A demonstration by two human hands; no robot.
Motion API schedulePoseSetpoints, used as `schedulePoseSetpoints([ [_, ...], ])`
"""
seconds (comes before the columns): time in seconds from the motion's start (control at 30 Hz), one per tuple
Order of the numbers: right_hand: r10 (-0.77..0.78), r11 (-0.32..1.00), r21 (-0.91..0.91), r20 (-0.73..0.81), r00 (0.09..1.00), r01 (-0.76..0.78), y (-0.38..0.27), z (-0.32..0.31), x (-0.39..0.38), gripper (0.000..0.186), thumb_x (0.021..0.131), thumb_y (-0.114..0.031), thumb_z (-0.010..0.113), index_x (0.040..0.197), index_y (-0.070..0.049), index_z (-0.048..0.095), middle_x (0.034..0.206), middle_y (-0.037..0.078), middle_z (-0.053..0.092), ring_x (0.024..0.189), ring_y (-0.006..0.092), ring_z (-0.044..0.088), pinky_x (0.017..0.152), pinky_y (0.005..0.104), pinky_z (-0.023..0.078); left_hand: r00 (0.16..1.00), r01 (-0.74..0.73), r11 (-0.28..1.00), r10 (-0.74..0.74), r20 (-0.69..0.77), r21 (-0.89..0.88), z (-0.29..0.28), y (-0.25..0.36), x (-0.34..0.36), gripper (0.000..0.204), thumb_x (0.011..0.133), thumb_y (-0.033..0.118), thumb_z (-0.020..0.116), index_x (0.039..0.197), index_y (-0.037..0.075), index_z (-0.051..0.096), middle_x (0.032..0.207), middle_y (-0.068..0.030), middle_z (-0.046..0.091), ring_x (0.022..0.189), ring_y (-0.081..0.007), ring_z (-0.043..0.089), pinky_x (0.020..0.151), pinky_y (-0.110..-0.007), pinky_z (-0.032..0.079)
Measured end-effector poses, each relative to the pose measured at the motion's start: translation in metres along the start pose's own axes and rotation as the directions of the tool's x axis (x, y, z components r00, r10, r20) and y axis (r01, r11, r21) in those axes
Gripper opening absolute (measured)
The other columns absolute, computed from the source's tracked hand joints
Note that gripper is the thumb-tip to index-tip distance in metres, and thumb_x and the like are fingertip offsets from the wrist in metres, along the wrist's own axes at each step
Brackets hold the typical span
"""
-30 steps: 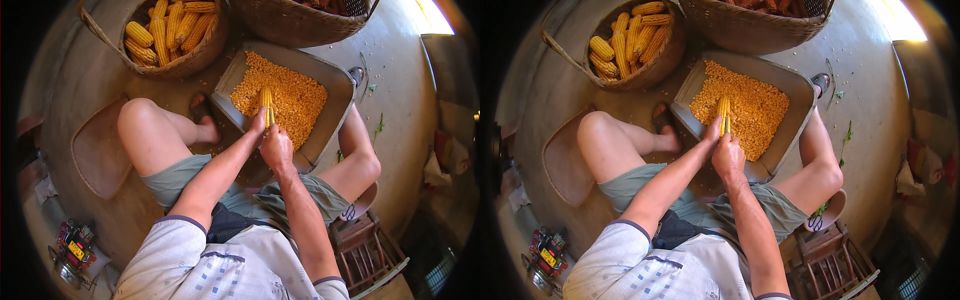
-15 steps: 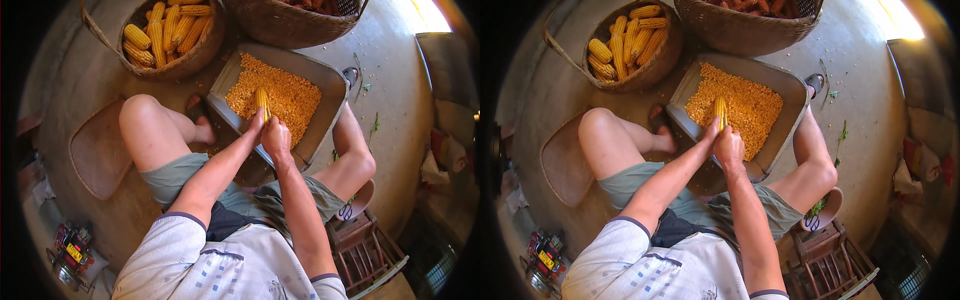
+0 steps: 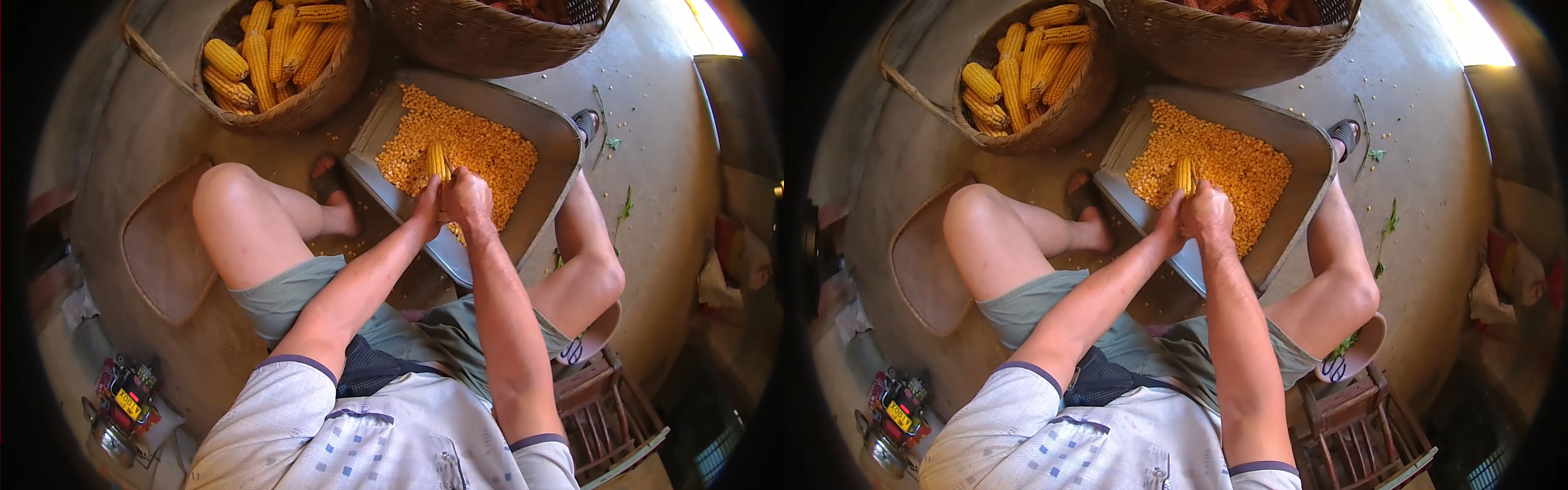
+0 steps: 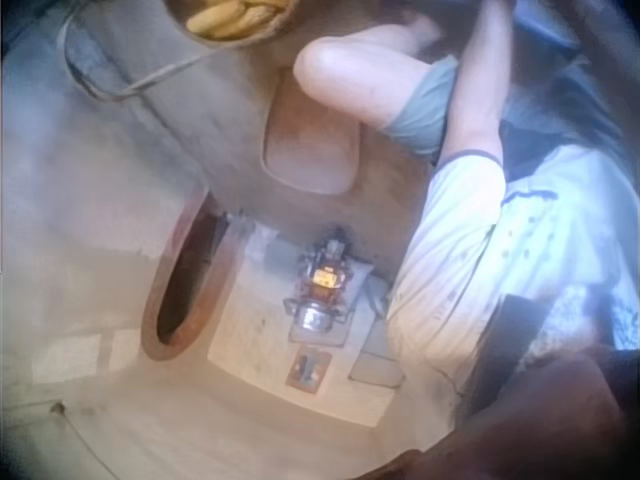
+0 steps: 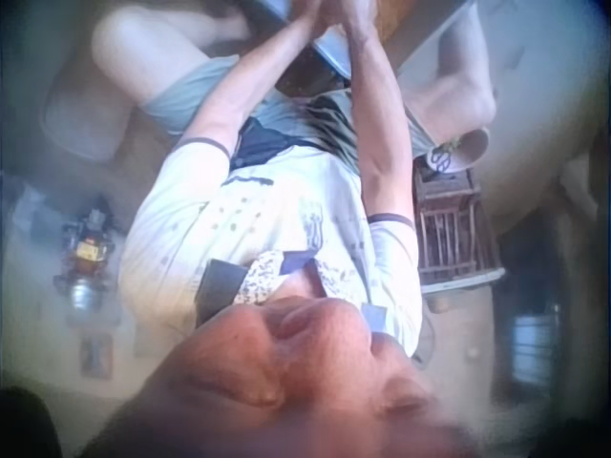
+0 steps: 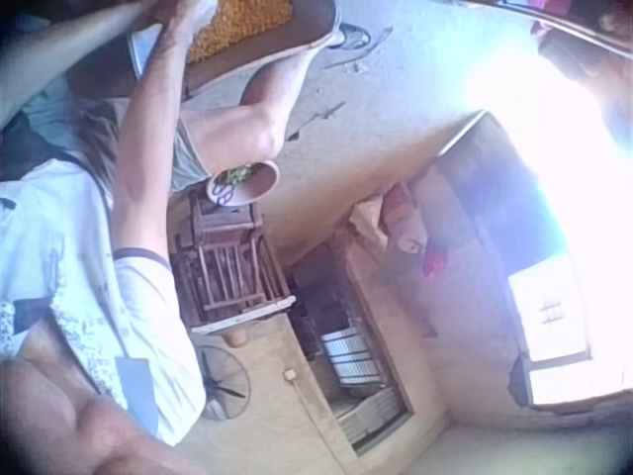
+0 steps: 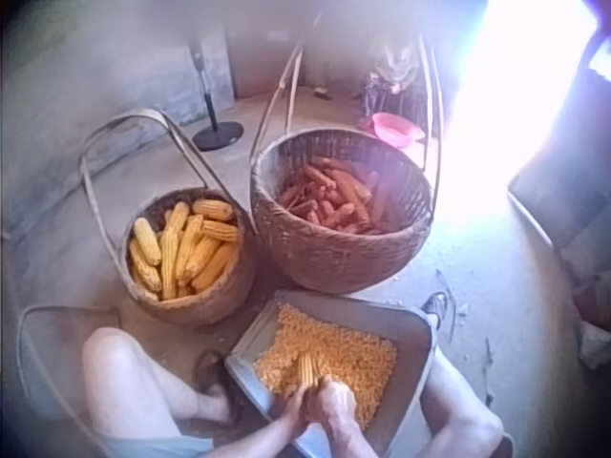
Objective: The person removes kernels from corn cobs into a metal tray using hands and a knife, taking an additional ear of corn from a basket to shell.
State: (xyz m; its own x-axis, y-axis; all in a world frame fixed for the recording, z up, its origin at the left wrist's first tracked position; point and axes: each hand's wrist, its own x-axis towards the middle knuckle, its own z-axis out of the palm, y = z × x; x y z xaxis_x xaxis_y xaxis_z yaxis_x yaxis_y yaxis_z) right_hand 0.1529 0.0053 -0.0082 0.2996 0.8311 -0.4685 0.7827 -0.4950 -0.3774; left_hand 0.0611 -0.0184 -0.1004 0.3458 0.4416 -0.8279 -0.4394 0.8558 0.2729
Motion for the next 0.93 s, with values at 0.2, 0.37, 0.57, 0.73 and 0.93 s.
schedulePoseSetpoints([
  [0.2, -0.087, 0.987, -0.130, 0.044, 0.995, 0.092, -0.017, 0.000, -0.004, 0.029, 0.088, -0.028, 0.060, 0.103, -0.004, 0.063, 0.104, 0.022, 0.067, 0.096, 0.0412, 0.067, 0.081, 0.0486, 0.054, 0.999, -0.016, 0.995, 0.020, 0.031, -0.099, -0.018, 0.006, 0.015, 0.054, 0.100, 0.054, 0.040, 0.132, 0.012, 0.051, 0.123, -0.0061, 0.059, 0.111, -0.0210, 0.058, 0.089, -0.039, 0.051],
  [0.37, 0.022, 1.000, 0.002, -0.014, 1.000, -0.022, 0.007, 0.010, -0.010, 0.028, 0.090, -0.030, 0.058, 0.104, -0.006, 0.062, 0.103, 0.022, 0.067, 0.095, 0.0411, 0.066, 0.082, 0.0502, 0.054, 0.990, 0.000, 0.994, 0.015, -0.143, 0.106, 0.001, 0.000, 0.005, 0.057, 0.099, 0.055, 0.043, 0.133, 0.011, 0.051, 0.128, -0.0080, 0.058, 0.114, -0.0228, 0.058, 0.091, -0.039, 0.051],
  [0.57, 0.089, 0.996, 0.003, 0.030, 0.996, -0.089, -0.001, 0.001, -0.004, 0.030, 0.090, -0.030, 0.059, 0.107, -0.006, 0.063, 0.104, 0.021, 0.068, 0.098, 0.0385, 0.067, 0.085, 0.0476, 0.054, 0.990, 0.015, 0.992, 0.003, -0.139, 0.124, 0.005, 0.002, 0.006, 0.059, 0.100, 0.056, 0.041, 0.137, 0.011, 0.048, 0.133, -0.0079, 0.056, 0.118, -0.0223, 0.055, 0.098, -0.039, 0.045],
  [0.73, 0.006, 0.999, -0.033, 0.045, 0.999, -0.004, -0.010, -0.001, -0.008, 0.030, 0.091, -0.029, 0.060, 0.109, -0.005, 0.062, 0.110, 0.022, 0.065, 0.097, 0.0376, 0.068, 0.083, 0.0461, 0.055, 0.993, 0.014, 0.998, -0.006, -0.120, 0.064, -0.012, 0.004, 0.016, 0.061, 0.100, 0.057, 0.039, 0.138, 0.010, 0.048, 0.135, -0.0067, 0.055, 0.121, -0.0217, 0.053, 0.101, -0.038, 0.043],
  [0.93, 0.155, 0.976, 0.137, 0.113, 0.981, -0.170, 0.002, 0.005, 0.006, 0.039, 0.087, -0.034, 0.065, 0.114, -0.006, 0.060, 0.117, 0.022, 0.065, 0.100, 0.0417, 0.067, 0.084, 0.0466, 0.055, 0.972, 0.008, 0.978, 0.042, -0.231, 0.211, 0.017, 0.012, -0.012, 0.068, 0.093, 0.062, 0.052, 0.142, 0.016, 0.043, 0.140, -0.0099, 0.050, 0.123, -0.0245, 0.053, 0.103, -0.040, 0.043],
])
